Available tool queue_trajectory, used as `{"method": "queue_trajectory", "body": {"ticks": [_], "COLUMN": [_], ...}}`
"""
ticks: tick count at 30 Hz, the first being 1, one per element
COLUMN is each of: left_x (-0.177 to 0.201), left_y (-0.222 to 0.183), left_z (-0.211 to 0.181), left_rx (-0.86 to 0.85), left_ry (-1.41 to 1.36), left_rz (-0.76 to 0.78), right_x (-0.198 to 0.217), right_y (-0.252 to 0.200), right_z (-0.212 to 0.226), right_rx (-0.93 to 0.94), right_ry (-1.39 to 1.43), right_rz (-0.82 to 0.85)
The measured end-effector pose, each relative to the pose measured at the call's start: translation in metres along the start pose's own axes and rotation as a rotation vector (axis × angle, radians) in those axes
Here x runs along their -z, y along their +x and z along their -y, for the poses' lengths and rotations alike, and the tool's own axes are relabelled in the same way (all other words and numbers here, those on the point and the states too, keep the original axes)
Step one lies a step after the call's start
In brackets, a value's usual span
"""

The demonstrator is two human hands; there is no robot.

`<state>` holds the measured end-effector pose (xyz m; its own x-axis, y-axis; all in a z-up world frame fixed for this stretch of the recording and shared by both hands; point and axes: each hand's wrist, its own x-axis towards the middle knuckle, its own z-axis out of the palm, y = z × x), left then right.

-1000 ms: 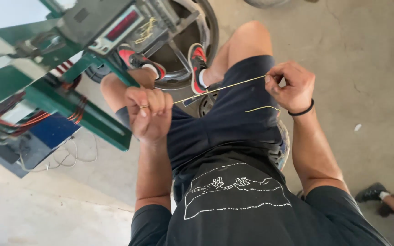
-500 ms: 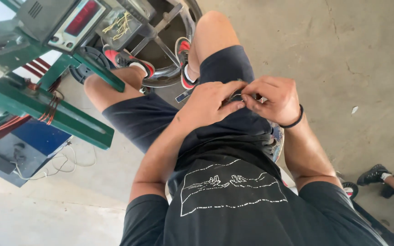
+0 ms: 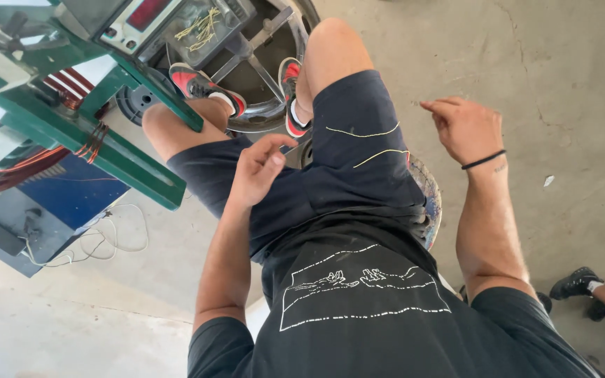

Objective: Threading and cutting copper wire on a coil winding machine

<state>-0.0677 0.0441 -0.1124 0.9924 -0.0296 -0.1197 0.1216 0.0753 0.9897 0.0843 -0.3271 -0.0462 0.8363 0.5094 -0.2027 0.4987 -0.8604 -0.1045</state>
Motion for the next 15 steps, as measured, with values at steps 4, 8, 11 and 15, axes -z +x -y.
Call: {"method": "queue_trajectory", "body": {"ticks": [4, 8, 11, 15], "left_x": [-0.024, -0.046, -0.049, -0.041], "left_y": [0.012, 0.008, -0.005, -0.028], "left_z": [0.001, -0.016, -0.013, 0.001], "left_rx": [-0.168, -0.38, -0.423, -0.565], "left_ry": [-0.499, -0.89, -0.921, -0.929], "left_rz": [-0.148, -0.252, -0.303, -0.524], "right_x": [-0.003, 0.002, 0.001, -0.016], "right_y": [0.003, 0.023, 0.033, 0.045], "right_z": [0.017, 0.11, 0.177, 0.219], "right_rx": [0.058, 0.395, 0.58, 0.729], "right_ry": [0.027, 0.748, 0.768, 0.459], "right_rz": [-0.158, -0.161, -0.144, -0.243]}}
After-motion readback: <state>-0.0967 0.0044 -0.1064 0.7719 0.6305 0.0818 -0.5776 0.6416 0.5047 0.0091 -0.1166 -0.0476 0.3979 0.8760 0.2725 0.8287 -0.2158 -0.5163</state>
